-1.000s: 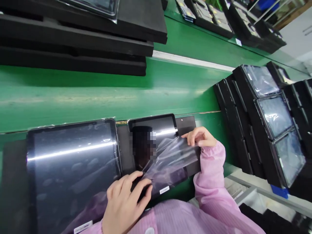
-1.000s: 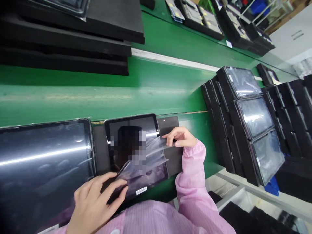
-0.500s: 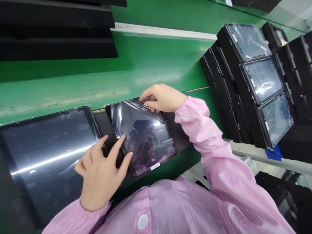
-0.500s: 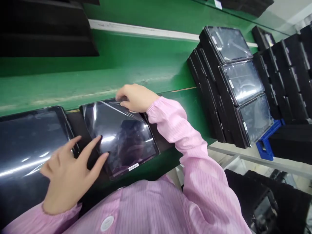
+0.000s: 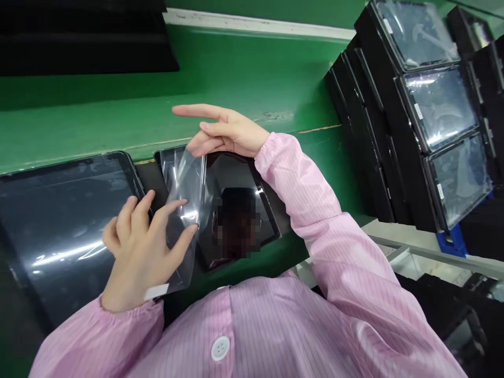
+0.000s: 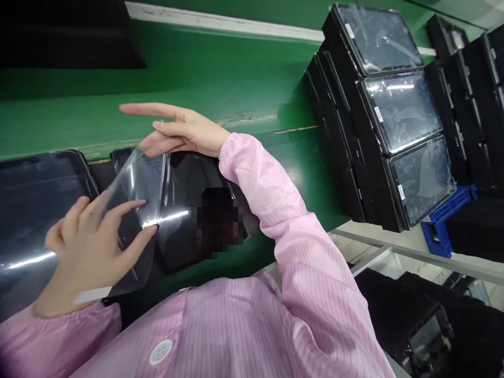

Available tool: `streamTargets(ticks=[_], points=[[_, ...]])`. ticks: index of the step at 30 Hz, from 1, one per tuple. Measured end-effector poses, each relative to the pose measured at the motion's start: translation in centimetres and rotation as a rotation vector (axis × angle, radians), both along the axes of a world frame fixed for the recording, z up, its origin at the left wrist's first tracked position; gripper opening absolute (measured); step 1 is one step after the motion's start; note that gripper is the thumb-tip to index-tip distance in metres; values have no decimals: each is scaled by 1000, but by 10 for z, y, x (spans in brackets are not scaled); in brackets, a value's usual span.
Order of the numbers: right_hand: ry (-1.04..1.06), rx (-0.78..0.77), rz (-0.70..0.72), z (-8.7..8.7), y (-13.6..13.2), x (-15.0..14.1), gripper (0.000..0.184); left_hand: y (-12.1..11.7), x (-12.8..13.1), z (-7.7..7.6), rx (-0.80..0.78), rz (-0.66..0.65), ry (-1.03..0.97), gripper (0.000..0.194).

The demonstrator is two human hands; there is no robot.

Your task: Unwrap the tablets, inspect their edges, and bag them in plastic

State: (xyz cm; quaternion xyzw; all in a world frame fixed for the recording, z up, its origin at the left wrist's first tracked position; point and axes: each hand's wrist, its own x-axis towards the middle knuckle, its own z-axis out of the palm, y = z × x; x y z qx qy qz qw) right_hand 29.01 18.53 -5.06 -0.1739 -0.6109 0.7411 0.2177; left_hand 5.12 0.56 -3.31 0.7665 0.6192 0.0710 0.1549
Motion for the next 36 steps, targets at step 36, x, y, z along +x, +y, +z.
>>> streamTargets(ticks=[36], points=[[-79, -302, -240, 20, -13, -13, 40, 1, 3, 7, -82, 33, 48, 56]])
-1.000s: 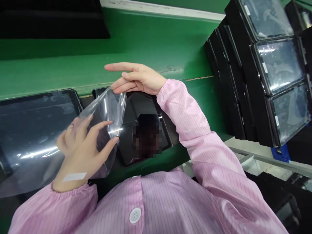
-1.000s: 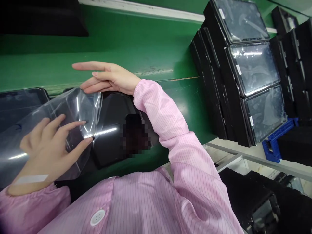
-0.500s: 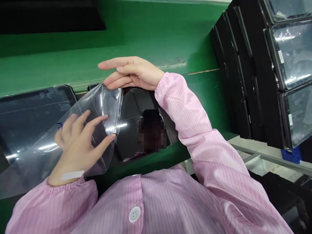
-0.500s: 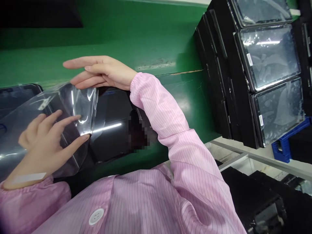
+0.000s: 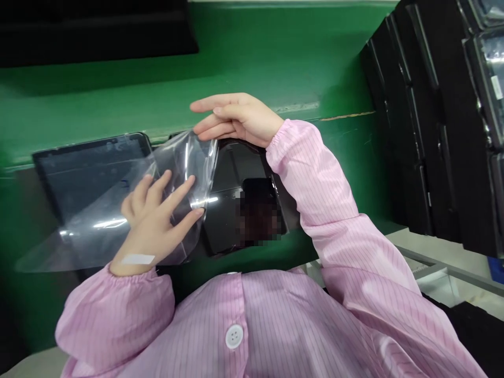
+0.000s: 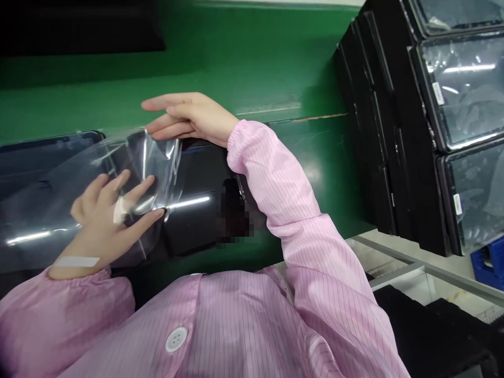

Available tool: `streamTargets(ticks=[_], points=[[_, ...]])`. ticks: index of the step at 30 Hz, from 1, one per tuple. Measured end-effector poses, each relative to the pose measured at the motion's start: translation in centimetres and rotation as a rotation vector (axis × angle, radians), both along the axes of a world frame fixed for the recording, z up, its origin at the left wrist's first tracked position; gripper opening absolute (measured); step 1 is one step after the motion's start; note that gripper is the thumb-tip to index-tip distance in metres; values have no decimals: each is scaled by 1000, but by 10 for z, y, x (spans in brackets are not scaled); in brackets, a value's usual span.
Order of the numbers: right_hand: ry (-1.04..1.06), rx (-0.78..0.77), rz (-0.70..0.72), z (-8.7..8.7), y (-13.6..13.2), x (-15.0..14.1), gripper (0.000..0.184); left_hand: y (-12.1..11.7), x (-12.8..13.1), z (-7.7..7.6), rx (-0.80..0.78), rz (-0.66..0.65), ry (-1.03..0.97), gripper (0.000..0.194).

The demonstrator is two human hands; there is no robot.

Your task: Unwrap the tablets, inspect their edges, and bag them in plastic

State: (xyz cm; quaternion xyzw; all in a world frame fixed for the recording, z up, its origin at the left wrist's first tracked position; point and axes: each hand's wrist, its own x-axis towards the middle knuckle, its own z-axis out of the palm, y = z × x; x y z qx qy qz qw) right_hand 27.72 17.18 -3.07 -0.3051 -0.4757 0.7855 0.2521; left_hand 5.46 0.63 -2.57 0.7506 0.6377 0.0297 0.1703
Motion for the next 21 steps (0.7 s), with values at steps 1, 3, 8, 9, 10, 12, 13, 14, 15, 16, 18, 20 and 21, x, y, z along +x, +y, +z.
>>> streamTargets(ticks=[1, 3, 8, 9, 10, 12, 13, 14, 15, 16, 18, 20, 21], points=[[2, 1, -14, 2, -3, 1, 40, 0, 0, -1, 7, 0, -2, 56], [8, 8, -46, 5, -7, 2, 39, 0, -2, -3, 13, 5, -15, 55], [-48, 34, -109, 9, -11, 4, 34, 2, -6, -8, -36, 10, -51, 56], [-60, 40, -120, 9, -12, 4, 33, 3, -7, -9, -41, 10, -50, 57], [-72, 45, -131, 10, -12, 4, 32, 3, -7, -10, -40, 12, -50, 59], [-89, 53, -157, 11, -13, 4, 30, 4, -7, -12, -26, 12, -68, 60], [-93, 55, -167, 11, -14, 3, 30, 4, -7, -13, -14, 9, -84, 60], [-93, 57, -176, 11, -14, 3, 29, 4, -7, -14, 0, 5, -102, 59], [-91, 58, -184, 11, -15, 4, 29, 3, -7, -16, 15, 1, -120, 59], [-88, 61, -190, 10, -15, 4, 29, 3, -7, -17, 29, -3, -136, 58], [-90, 69, -199, 9, -15, 4, 28, 2, -7, -19, 52, -10, -161, 56], [-104, 80, -207, 8, -14, 5, 26, 1, -8, -22, 70, -14, -179, 53], [-113, 85, -211, 8, -14, 6, 24, 1, -8, -22, 78, -17, -188, 52]])
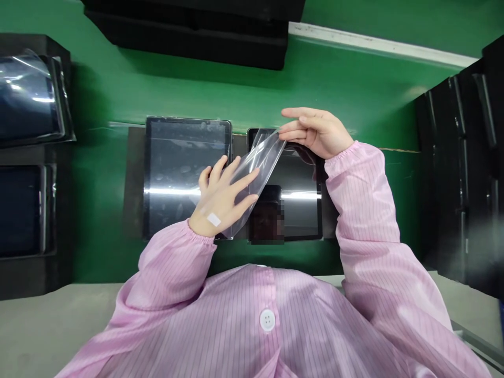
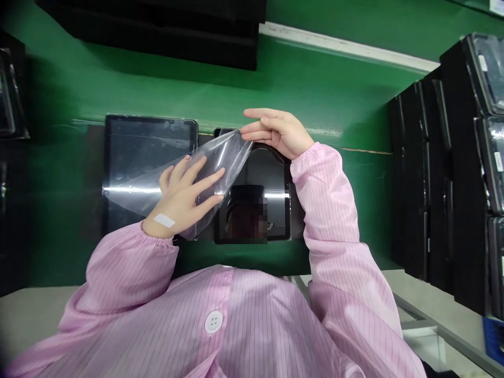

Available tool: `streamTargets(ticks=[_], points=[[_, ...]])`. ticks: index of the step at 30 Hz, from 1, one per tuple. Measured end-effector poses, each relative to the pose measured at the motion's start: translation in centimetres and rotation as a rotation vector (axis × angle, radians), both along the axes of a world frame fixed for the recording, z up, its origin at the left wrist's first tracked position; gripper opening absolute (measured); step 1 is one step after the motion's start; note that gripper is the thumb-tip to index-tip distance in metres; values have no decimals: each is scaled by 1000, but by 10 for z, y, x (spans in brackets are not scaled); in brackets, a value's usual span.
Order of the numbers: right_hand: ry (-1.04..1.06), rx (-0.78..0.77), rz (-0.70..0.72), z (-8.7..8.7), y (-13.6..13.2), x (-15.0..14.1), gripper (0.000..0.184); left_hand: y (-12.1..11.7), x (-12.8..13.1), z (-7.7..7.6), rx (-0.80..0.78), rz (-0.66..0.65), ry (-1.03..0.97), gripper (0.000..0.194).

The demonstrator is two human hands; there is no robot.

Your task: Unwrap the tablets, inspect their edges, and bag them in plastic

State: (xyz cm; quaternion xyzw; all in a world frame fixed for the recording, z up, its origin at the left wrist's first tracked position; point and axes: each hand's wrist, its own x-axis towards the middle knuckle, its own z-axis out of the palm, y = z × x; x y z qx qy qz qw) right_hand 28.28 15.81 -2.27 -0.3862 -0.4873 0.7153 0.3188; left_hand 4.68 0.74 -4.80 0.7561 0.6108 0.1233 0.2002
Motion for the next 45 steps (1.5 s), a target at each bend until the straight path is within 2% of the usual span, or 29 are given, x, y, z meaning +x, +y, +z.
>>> streamTargets(ticks=[9, 14, 17, 19, 22, 24, 26, 28, 30, 32, 35, 39, 43, 45], points=[[-69, -30, -30, 4, -2, -4, 26, -1, -1, -3, 32, -8, -54, 52], [-155, -31, -55, 8, -4, -6, 24, -3, -2, -10, 128, 24, -75, 50], [-209, -26, -118, 13, -10, -4, 32, -5, 0, -11, 224, 33, -73, 41], [-267, -6, -192, 16, -20, 1, 43, -9, 4, -8, 282, -4, -68, 33], [-428, 46, -269, 19, -49, 17, 63, -22, 15, -2, 310, -184, -75, 29], [-604, 112, -264, 21, -80, 30, 68, -32, 24, 0, 280, -279, -71, 32], [-857, 235, -247, 20, -116, 40, 59, -40, 31, 1, 231, -246, -32, 41], [-1088, 336, -244, 15, -153, 43, 40, -46, 36, -1, 175, -138, 10, 54], [-1104, 347, -266, 7, -182, 39, 35, -47, 39, -3, 111, -59, 7, 67], [-1033, 352, -317, -3, -200, 34, 40, -47, 43, -4, 49, -28, -29, 74], [-851, 343, -395, -14, -210, 33, 47, -47, 50, -4, -15, 0, -67, 75], [-641, 320, -399, -12, -212, 39, 48, -49, 53, -8, -4, 52, -122, 75], [-19, 134, -478, 1, -217, 30, 44, -51, 44, -20, 109, 15, -210, 80], [188, 51, -471, 7, -218, 23, 42, -52, 39, -25, 168, -17, -241, 81]])
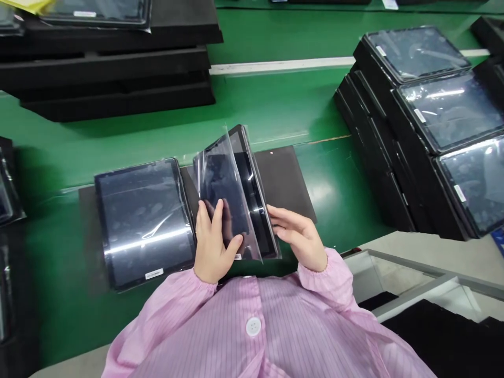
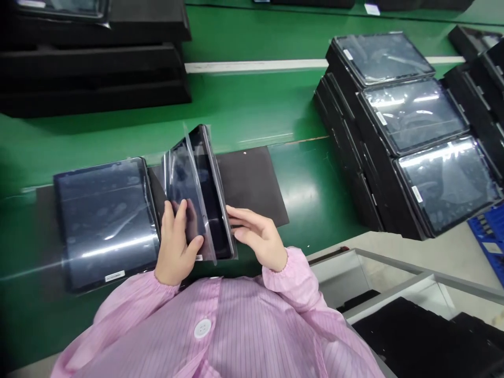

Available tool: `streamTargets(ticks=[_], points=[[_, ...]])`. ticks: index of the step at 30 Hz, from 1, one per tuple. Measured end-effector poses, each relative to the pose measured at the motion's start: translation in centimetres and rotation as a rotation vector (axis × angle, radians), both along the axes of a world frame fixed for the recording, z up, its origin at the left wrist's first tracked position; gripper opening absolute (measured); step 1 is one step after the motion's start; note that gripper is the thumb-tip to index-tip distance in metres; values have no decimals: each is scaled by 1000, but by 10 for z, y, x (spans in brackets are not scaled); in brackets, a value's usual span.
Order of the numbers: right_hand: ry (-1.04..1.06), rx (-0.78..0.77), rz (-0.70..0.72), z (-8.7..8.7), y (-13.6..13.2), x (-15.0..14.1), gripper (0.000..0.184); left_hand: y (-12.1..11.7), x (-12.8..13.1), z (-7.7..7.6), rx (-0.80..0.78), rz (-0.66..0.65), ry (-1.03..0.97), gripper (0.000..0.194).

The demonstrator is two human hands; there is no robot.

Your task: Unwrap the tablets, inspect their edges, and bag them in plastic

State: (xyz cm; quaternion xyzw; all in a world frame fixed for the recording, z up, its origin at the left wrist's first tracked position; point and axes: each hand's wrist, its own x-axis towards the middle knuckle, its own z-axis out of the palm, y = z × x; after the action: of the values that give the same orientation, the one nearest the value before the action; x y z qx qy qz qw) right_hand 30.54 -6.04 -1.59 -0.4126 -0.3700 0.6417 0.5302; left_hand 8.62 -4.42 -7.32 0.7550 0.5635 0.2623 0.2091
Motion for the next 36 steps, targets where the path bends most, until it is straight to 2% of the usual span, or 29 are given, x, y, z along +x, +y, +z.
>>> streamTargets(ticks=[3, 9, 20, 24, 26, 28, 30, 32, 34, 36], points=[[64, -2, 49, 6, 0, -7, 45, -1, -3, -4, 59, -24, -38, 79], [13, 42, 69, 8, 0, -7, 48, -2, -2, -5, 112, -34, -78, 73], [-32, 24, 57, 9, 3, -6, 38, -4, -3, -3, 61, -35, -49, 84], [-250, -52, -49, 10, 1, -4, 39, -5, 10, -1, 40, 20, 48, 82], [-450, -113, -127, 4, 2, -4, 55, -6, 18, 2, 14, 34, 114, 75], [-623, -157, -174, -6, 5, -5, 71, -7, 20, 8, -27, -13, 143, 68], [-695, -154, -212, -18, 8, -4, 75, -7, 11, 19, -51, -108, 112, 62], [-718, -122, -259, -25, 10, -2, 70, -6, -12, 31, -3, -145, 50, 59], [-811, -82, -308, -24, 11, -2, 65, -5, -47, 41, 106, -23, 26, 59], [-1039, -55, -349, -15, 12, -2, 55, -5, -88, 43, 160, 239, 91, 60]])
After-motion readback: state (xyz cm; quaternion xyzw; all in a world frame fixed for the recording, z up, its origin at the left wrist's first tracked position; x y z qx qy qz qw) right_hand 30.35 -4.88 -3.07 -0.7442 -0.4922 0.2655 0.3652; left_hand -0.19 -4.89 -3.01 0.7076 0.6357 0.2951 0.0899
